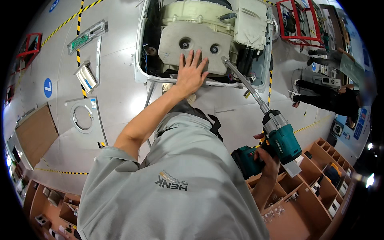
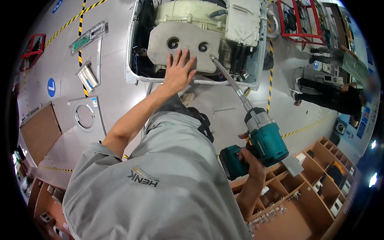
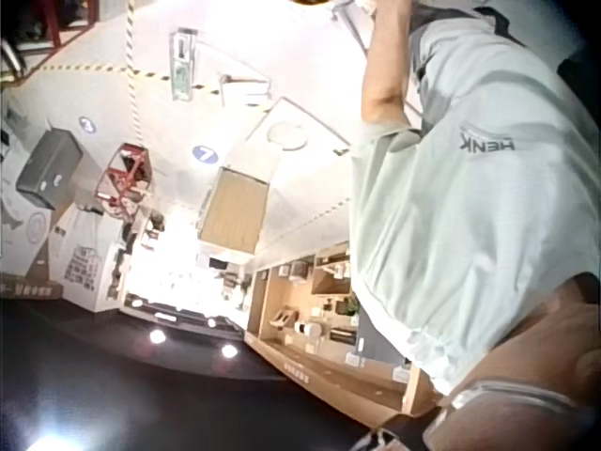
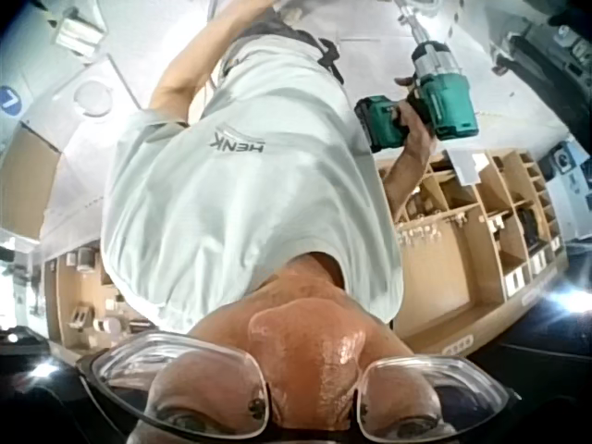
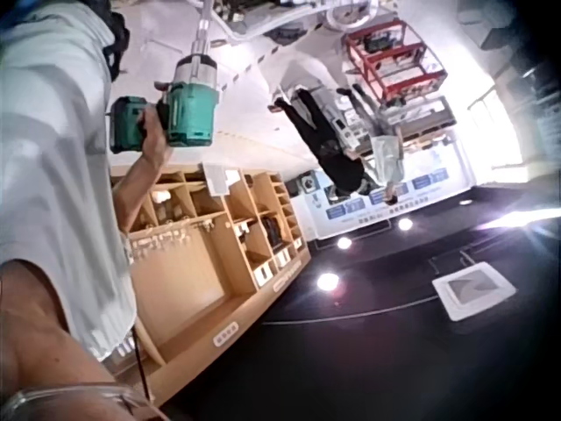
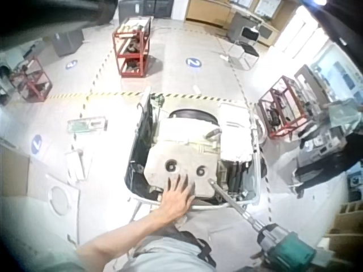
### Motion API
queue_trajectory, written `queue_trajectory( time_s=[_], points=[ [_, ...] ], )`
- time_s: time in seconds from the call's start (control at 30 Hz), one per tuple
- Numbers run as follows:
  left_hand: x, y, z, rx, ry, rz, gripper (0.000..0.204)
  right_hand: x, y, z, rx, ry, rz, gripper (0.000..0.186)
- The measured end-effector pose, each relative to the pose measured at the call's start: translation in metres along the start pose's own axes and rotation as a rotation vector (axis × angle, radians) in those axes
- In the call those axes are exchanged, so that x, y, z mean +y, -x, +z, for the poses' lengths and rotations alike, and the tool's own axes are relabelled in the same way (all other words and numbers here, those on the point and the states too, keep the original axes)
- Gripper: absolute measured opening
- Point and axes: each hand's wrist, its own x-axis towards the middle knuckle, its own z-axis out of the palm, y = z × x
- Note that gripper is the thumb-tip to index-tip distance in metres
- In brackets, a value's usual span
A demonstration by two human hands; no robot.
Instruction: The person uses a power tool to remove a screw from the top component of a washing machine and then positions a metal frame piece along the front edge of the machine by hand.
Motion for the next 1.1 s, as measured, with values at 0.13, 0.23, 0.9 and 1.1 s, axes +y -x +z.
queue_trajectory(
  time_s=[0.13,0.23,0.9,1.1],
  points=[
    [-0.006,0.0,0.003,-0.067,0.053,0.004,0.056,-0.013,-0.011,0.027,0.024,0.04,-0.005,0.06],
    [-0.011,0.0,0.003,-0.104,0.063,-0.009,0.06,-0.02,-0.018,0.045,0.044,0.054,0.037,0.058],
    [-0.019,-0.003,-0.007,-0.208,0.123,-0.005,0.066,-0.054,-0.041,0.084,0.098,0.177,0.072,0.056],
    [-0.019,-0.004,-0.007,-0.213,0.13,-0.009,0.068,-0.094,-0.053,0.095,0.17,0.31,0.267,0.046]
  ],
)
